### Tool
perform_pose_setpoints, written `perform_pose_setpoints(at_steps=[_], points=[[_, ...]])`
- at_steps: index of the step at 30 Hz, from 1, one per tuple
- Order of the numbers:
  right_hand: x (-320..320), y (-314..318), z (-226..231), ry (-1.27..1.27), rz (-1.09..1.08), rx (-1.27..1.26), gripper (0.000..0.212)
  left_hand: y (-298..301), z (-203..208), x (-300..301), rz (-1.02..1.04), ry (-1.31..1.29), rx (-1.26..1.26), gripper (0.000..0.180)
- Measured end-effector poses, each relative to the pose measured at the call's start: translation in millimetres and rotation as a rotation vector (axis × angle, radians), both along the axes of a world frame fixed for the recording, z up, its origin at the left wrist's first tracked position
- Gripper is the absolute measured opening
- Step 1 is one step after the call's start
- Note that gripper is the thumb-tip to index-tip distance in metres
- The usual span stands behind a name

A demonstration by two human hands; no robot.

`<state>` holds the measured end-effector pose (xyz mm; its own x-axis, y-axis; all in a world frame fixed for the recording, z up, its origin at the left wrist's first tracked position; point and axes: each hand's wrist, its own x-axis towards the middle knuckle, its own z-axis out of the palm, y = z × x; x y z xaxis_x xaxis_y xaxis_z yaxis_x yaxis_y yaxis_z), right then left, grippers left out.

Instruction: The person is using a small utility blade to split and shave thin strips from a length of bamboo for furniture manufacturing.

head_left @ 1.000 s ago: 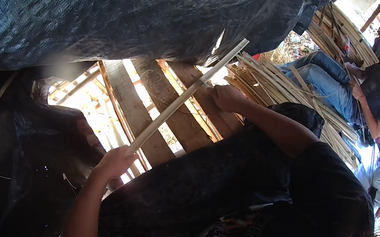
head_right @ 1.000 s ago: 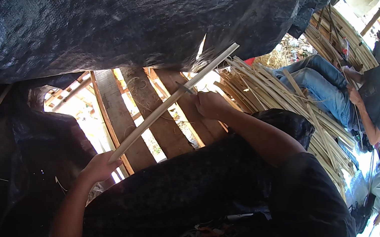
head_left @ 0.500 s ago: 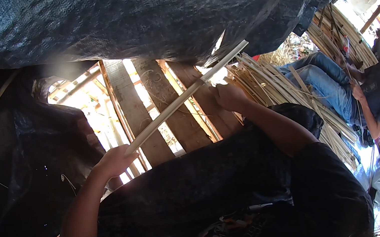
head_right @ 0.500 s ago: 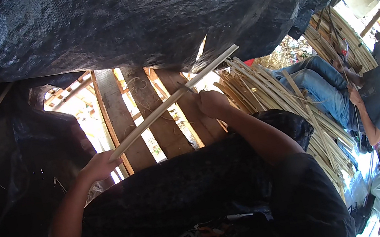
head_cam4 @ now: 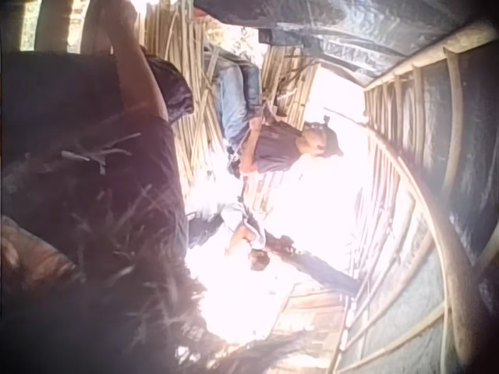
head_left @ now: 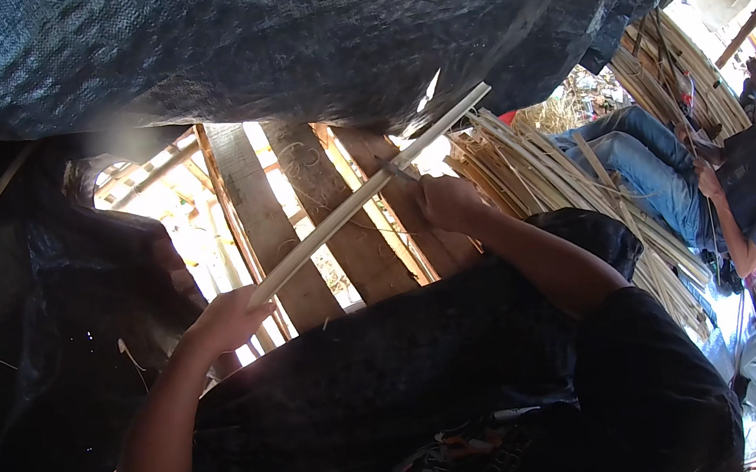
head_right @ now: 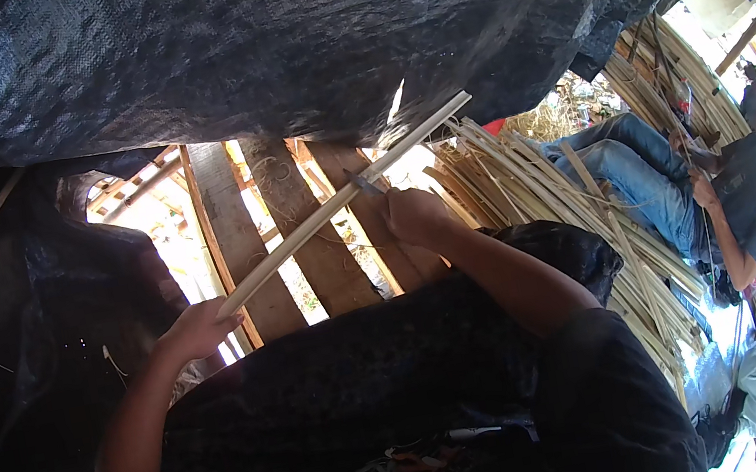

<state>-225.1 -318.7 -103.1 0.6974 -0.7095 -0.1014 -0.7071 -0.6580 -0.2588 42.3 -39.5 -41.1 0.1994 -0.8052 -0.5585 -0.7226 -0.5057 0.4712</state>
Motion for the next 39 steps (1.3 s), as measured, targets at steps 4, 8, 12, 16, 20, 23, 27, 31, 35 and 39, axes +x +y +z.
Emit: perform_pose_setpoints(at_steps=[4,8,12,16,20,23,27,31,35,39], points=[[0,-5,-1,-0.021,0.048,-0.017,0.050,5,-14,10,-0.022,-0.045,0.047,0.036],[2,4,-4,-0.008,0.024,0.014,0.049,2,-12,3,-0.012,-0.009,0.053,0.041],[5,3,-2,-0.028,0.044,0.016,0.048,3,-14,3,-0.020,-0.046,0.066,0.041],[5,12,0,-0.040,0.078,0.030,0.049,3,-14,5,-0.031,-0.026,0.074,0.041],[7,7,26,0.105,0.087,0.084,0.048,6,-16,6,-0.024,-0.037,0.065,0.042],[9,19,8,0.061,0.119,0.067,0.048,2,-15,2,-0.039,-0.051,0.053,0.043],[11,2,19,0.093,0.034,0.162,0.051,2,-15,1,-0.040,-0.065,0.067,0.043],[9,23,13,0.020,0.083,0.113,0.051,4,-10,1,-0.027,-0.058,0.073,0.043],[12,5,11,0.069,0.002,0.148,0.052,1,-1,-5,0.020,-0.013,0.106,0.041],[11,32,15,-0.046,0.147,0.096,0.048,6,0,-9,0.044,-0.066,0.047,0.039]])
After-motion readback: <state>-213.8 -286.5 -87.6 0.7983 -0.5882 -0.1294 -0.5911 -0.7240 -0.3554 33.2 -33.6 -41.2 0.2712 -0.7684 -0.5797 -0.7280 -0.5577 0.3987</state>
